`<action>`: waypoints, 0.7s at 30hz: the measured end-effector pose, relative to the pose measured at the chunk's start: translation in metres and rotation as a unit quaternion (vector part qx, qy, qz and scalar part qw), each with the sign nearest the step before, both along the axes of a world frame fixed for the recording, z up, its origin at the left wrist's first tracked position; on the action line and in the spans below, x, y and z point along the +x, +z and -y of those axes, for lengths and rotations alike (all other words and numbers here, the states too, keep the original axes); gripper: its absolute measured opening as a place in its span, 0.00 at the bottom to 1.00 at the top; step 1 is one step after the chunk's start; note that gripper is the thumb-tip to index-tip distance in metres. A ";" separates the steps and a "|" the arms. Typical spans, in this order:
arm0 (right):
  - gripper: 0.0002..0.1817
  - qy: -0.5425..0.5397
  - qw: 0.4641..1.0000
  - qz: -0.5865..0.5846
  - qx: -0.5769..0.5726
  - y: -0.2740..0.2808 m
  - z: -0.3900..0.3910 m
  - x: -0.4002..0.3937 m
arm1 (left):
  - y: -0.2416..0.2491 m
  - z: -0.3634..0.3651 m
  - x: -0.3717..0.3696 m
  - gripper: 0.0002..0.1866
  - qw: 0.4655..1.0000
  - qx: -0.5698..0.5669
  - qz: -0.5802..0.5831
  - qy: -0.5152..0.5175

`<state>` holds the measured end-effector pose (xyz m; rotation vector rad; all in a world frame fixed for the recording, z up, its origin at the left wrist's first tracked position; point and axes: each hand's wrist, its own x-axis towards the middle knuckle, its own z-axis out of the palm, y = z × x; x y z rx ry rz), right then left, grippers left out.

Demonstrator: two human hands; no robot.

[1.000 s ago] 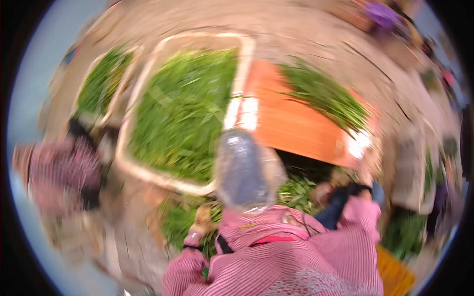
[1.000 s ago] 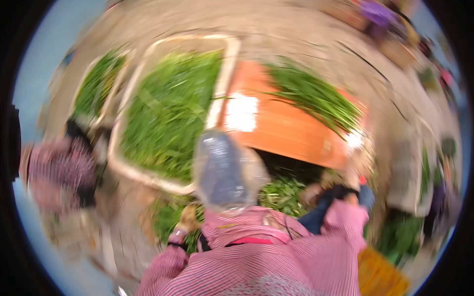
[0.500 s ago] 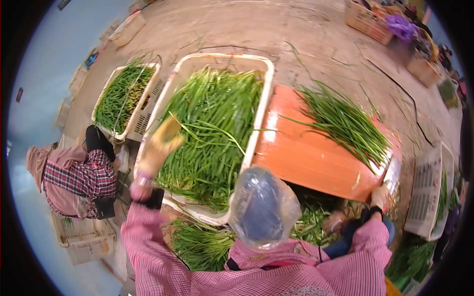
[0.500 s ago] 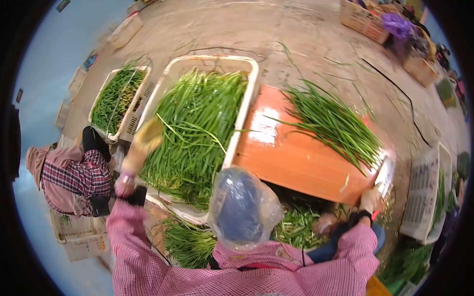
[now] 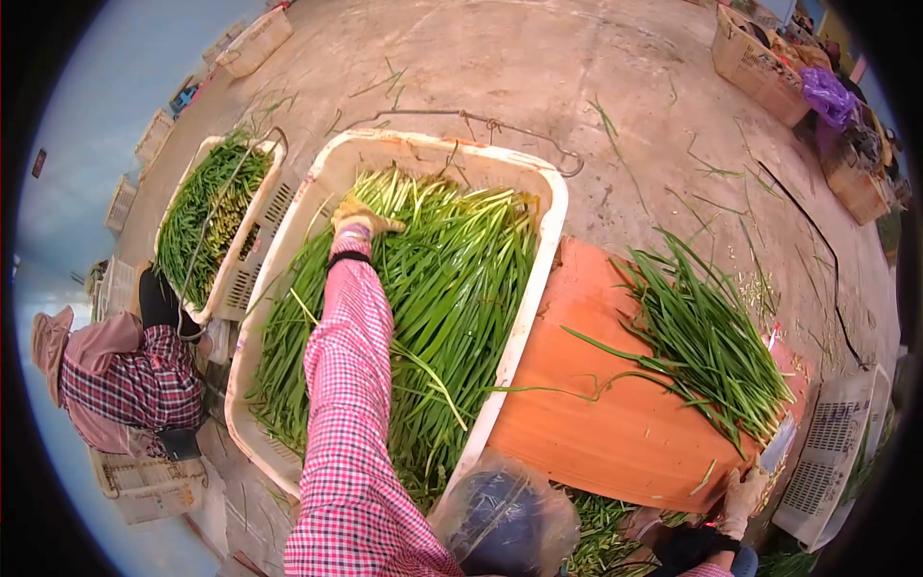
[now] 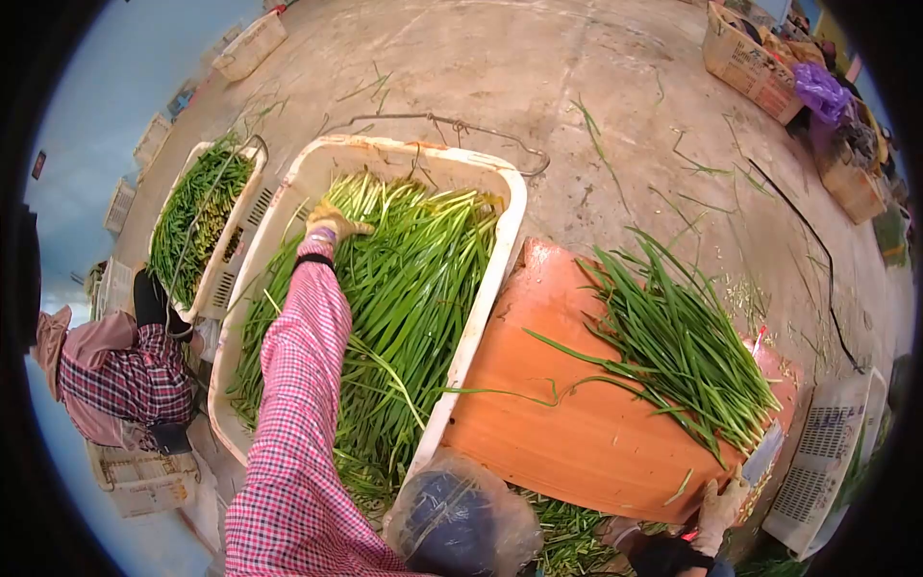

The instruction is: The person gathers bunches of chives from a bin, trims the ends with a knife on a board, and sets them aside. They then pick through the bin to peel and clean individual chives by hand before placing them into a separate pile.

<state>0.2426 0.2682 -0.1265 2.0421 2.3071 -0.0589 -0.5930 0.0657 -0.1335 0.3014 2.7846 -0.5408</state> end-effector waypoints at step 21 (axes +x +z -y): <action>0.21 0.055 0.958 -0.282 -0.011 0.028 -0.004 -0.067 | -0.023 0.009 -0.036 0.57 0.987 0.101 0.088 0.091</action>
